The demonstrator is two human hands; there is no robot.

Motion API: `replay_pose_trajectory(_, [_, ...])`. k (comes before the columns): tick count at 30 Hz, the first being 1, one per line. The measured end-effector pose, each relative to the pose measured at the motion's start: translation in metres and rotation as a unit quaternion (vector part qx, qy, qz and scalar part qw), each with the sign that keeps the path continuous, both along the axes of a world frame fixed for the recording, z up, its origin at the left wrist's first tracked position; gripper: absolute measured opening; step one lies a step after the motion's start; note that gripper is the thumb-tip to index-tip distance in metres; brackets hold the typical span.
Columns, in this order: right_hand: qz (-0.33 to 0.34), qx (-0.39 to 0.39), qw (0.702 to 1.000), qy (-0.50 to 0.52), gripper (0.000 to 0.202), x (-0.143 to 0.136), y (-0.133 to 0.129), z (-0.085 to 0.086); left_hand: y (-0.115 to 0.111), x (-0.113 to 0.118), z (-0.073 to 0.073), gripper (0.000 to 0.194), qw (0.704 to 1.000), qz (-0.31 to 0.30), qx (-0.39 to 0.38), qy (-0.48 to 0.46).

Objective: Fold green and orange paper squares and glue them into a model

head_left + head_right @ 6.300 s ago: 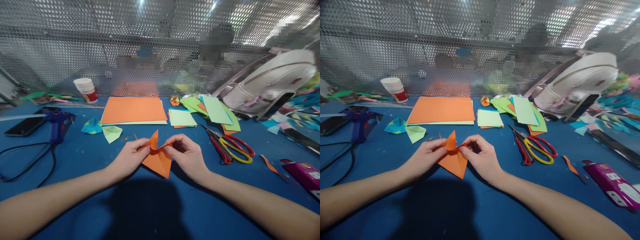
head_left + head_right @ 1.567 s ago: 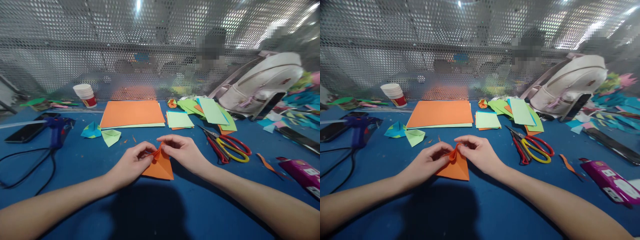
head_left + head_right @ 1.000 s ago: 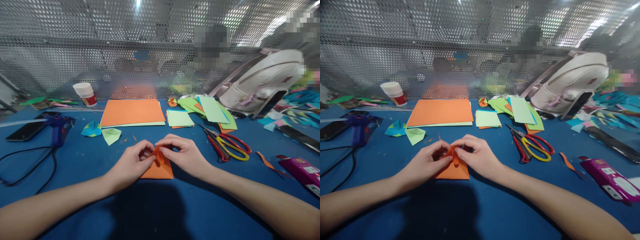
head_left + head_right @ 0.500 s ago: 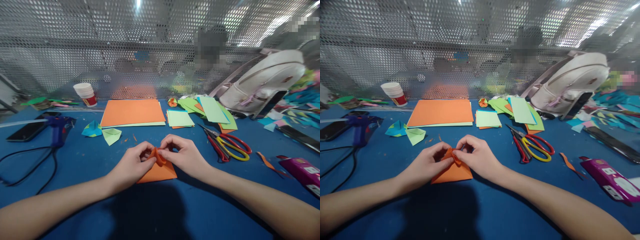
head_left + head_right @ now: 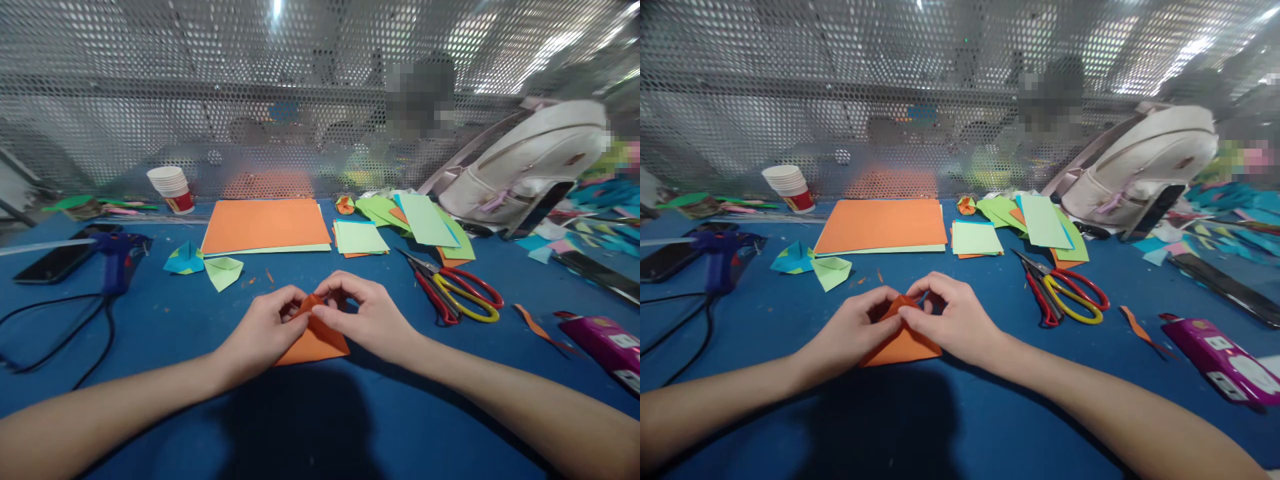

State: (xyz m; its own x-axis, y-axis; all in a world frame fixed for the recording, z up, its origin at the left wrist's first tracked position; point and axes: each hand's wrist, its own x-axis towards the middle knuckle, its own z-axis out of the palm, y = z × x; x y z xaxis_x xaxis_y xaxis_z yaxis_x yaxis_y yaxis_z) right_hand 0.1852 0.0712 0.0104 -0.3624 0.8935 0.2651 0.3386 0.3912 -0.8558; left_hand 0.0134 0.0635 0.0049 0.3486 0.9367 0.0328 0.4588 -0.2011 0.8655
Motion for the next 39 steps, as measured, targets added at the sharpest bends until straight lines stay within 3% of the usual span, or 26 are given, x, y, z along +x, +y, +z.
replay_pose_trajectory(11, [0.016, 0.137, 0.99, -0.02, 0.013, -0.002, 0.0, -0.008, -0.004, 0.005, 0.005, 0.01, 1.0, -0.003, -0.011, -0.022])
replay_pose_trajectory(19, [0.031, 0.167, 0.983, -0.064, 0.015, -0.002, -0.001, -0.012, -0.003, 0.002, 0.002, 0.016, 1.0, 0.012, 0.009, 0.008])
replay_pose_trajectory(26, [0.015, 0.185, 0.981, -0.06, 0.003, -0.003, -0.001, -0.013, -0.002, -0.002, -0.001, 0.014, 0.997, 0.042, 0.063, 0.011])
replay_pose_trajectory(39, [0.003, 0.184, 0.98, -0.072, 0.013, -0.004, 0.0, -0.014, 0.0, -0.004, -0.004, 0.013, 0.996, 0.047, 0.078, -0.016])
